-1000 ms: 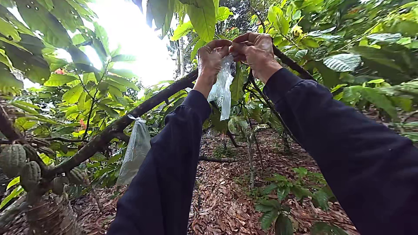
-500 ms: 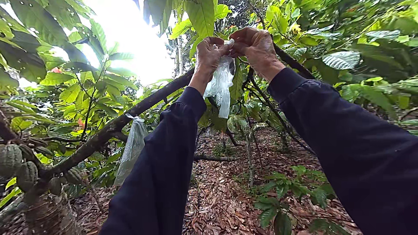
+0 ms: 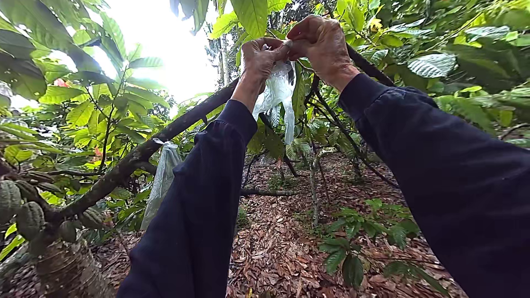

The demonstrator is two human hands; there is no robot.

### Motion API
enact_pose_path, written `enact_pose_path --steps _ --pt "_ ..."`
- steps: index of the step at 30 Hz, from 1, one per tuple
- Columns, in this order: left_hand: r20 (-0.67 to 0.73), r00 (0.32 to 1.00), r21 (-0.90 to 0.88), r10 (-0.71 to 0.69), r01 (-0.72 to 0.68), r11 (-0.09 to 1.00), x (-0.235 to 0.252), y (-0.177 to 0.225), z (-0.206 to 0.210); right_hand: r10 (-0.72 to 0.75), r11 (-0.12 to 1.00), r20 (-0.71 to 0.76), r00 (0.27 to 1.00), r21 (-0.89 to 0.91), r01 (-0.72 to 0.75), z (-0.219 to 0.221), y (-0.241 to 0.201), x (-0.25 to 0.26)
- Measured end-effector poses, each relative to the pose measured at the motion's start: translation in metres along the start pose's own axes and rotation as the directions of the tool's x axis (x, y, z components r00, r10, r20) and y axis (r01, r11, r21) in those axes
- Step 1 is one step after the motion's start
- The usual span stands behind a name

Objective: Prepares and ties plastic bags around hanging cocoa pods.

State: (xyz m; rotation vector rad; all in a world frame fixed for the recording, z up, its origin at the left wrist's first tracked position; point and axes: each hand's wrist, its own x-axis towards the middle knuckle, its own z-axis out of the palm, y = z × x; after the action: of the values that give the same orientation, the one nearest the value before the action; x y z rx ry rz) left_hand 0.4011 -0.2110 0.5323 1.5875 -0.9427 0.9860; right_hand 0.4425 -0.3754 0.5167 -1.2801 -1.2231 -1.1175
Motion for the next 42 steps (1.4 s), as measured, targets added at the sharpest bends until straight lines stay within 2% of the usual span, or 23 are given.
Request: enact_pose_path --steps 5,9,12,16,18,20,23,26,29,32,35,38,42 --pt "-0.008 0.997 -0.026 -0.071 0.07 0.997 0.0 -0.002 -0.002 0.041 0.997 0.101 0.994 0.067 -0.048 -0.005 0.003 -0.005" --pt "-0.022 0.996 -0.058 -0.086 0.084 0.995 -0.001 -0.003 -0.001 0.169 0.972 0.123 0.978 0.141 -0.186 -0.009 -0.004 -0.01" --pt "-0.044 0.996 -0.059 -0.074 0.071 0.996 -0.002 -0.002 0.001 0.147 0.979 0.079 0.986 0.134 -0.157 -0.003 -0.004 -0.011" --pt "-0.064 0.998 -0.027 -0.023 0.021 0.999 -0.004 -0.004 0.003 0.164 0.985 -0.052 0.985 0.059 -0.16 0.007 0.001 -0.005" --pt "-0.074 0.993 0.069 0.087 -0.082 0.994 -0.004 -0.007 0.002 0.21 0.978 -0.077 0.975 0.036 -0.208 0.011 -0.001 -0.002" --pt "-0.056 0.96 0.236 0.273 -0.253 0.938 0.001 -0.011 -0.001 0.23 0.973 -0.092 0.969 0.008 -0.23 0.014 -0.001 0.001" --pt "0.068 0.874 0.537 0.482 -0.439 0.72 0.007 -0.011 -0.004 0.224 0.972 -0.116 0.968 -0.042 -0.23 0.016 0.001 0.006" --pt "0.185 0.817 0.667 0.546 -0.513 0.541 0.005 -0.009 -0.005 0.232 0.967 -0.108 0.967 -0.086 -0.241 0.015 -0.001 0.009" --pt "0.224 0.821 0.706 0.525 -0.508 0.493 0.003 -0.009 -0.005 0.236 0.966 -0.073 0.969 -0.089 -0.242 0.015 -0.003 0.008" --pt "0.209 0.846 0.692 0.49 -0.482 0.537 0.001 -0.007 -0.003 0.232 0.972 0.045 0.972 -0.035 -0.231 0.009 -0.008 0.0" --pt "0.127 0.887 0.613 0.445 -0.423 0.668 0.007 -0.009 -0.008 0.185 0.981 0.134 0.973 -0.076 -0.176 0.004 -0.012 -0.009" --pt "0.081 0.923 0.575 0.376 -0.352 0.738 0.011 -0.009 -0.009 0.102 0.967 0.087 0.991 -0.242 -0.078 0.004 -0.011 -0.013" --pt "0.076 0.93 0.584 0.359 -0.333 0.74 0.012 -0.008 -0.006 0.011 0.931 0.024 1.0 -0.366 -0.002 0.008 -0.012 -0.016"
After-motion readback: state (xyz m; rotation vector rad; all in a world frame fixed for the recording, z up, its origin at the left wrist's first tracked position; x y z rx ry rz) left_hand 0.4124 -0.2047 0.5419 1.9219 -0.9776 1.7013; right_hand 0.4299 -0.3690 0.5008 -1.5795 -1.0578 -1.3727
